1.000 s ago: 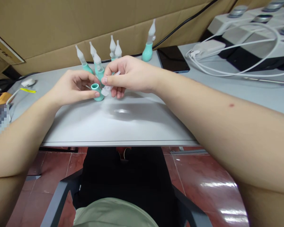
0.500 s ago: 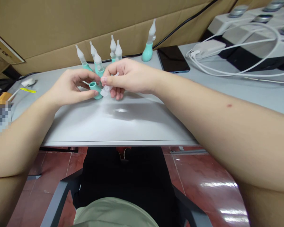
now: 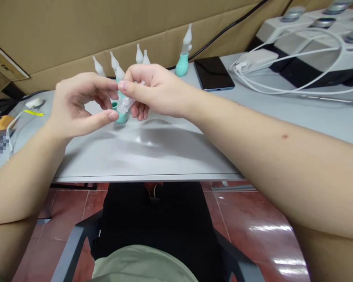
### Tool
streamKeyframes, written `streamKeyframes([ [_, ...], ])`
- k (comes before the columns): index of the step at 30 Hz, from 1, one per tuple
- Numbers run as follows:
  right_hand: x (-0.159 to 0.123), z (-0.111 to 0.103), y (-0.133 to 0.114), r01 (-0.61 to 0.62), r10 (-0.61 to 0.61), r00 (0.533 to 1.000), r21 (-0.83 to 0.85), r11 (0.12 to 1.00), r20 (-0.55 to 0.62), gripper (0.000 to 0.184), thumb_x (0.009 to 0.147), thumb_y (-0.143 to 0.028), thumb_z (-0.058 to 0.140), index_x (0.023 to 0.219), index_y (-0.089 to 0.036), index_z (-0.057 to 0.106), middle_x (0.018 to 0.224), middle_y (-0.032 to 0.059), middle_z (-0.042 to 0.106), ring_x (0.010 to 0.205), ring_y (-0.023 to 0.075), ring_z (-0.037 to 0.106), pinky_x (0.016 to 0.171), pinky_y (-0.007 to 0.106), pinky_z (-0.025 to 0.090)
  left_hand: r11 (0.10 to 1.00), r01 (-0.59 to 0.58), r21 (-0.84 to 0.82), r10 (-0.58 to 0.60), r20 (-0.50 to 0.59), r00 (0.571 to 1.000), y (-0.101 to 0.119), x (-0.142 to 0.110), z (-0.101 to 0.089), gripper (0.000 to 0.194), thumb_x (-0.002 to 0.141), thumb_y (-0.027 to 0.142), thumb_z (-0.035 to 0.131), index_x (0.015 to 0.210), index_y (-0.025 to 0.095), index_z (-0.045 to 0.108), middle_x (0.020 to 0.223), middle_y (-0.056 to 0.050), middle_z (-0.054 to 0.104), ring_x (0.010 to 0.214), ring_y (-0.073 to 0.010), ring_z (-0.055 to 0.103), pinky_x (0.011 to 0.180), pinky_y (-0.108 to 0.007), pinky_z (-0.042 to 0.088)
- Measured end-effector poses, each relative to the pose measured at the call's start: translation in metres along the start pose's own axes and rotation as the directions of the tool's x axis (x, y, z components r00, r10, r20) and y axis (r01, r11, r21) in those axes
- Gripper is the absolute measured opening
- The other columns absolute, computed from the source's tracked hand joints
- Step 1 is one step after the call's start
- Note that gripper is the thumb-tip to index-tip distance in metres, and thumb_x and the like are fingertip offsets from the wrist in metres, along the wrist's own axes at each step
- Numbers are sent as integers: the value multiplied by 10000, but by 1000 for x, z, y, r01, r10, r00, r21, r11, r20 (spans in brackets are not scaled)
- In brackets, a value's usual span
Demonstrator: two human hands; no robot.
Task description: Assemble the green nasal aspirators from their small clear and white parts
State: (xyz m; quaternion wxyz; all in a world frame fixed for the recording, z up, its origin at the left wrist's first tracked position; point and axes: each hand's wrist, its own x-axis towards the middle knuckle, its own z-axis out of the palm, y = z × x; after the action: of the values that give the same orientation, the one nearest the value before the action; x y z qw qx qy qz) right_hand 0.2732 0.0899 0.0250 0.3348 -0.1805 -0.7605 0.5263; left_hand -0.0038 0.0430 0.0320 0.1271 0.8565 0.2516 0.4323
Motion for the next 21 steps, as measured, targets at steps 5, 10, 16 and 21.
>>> streamKeyframes([
  [5, 0, 10, 0, 95, -95, 995, 0, 996, -19, 757, 1021, -890, 1070, 1060, -282, 620, 853, -7, 817, 710, 184, 796, 602, 296, 635, 978, 179, -104, -179, 11, 984, 5, -5, 2, 753, 930, 777, 1162, 1393, 227, 938, 1138, -93, 956, 880, -197, 849, 688, -331, 665],
  [10, 1, 13, 7, 133, -133, 991, 24, 991, 12, 753, 1072, -874, 1038, 1106, -272, 586, 915, -8, 820, 780, 151, 810, 637, 254, 601, 926, 320, -198, -303, 115, 946, 3, -7, 8, 724, 970, 570, 1185, 1495, 175, 881, 1093, -100, 969, 962, -250, 945, 767, -321, 742],
  [16, 2, 9, 9, 208, -208, 976, 0, 978, 61, 707, 1123, -842, 1003, 1118, -276, 580, 899, -8, 816, 755, 149, 771, 623, 251, 598, 940, 280, -194, -268, 85, 960, 13, -4, 12, 420, 977, 476, 1129, 1279, 227, 977, 1067, -75, 970, 905, -255, 939, 760, -360, 780],
  [21, -1, 7, 5, 154, -152, 987, -25, 988, 57, 745, 1102, -890, 998, 1154, -260, 604, 895, -14, 835, 726, 149, 743, 671, 271, 615, 973, 214, -89, -211, 46, 976, 12, -5, 7, 354, 1002, 524, 1112, 1180, 234, 1014, 1038, -81, 960, 845, -234, 879, 770, -383, 763],
])
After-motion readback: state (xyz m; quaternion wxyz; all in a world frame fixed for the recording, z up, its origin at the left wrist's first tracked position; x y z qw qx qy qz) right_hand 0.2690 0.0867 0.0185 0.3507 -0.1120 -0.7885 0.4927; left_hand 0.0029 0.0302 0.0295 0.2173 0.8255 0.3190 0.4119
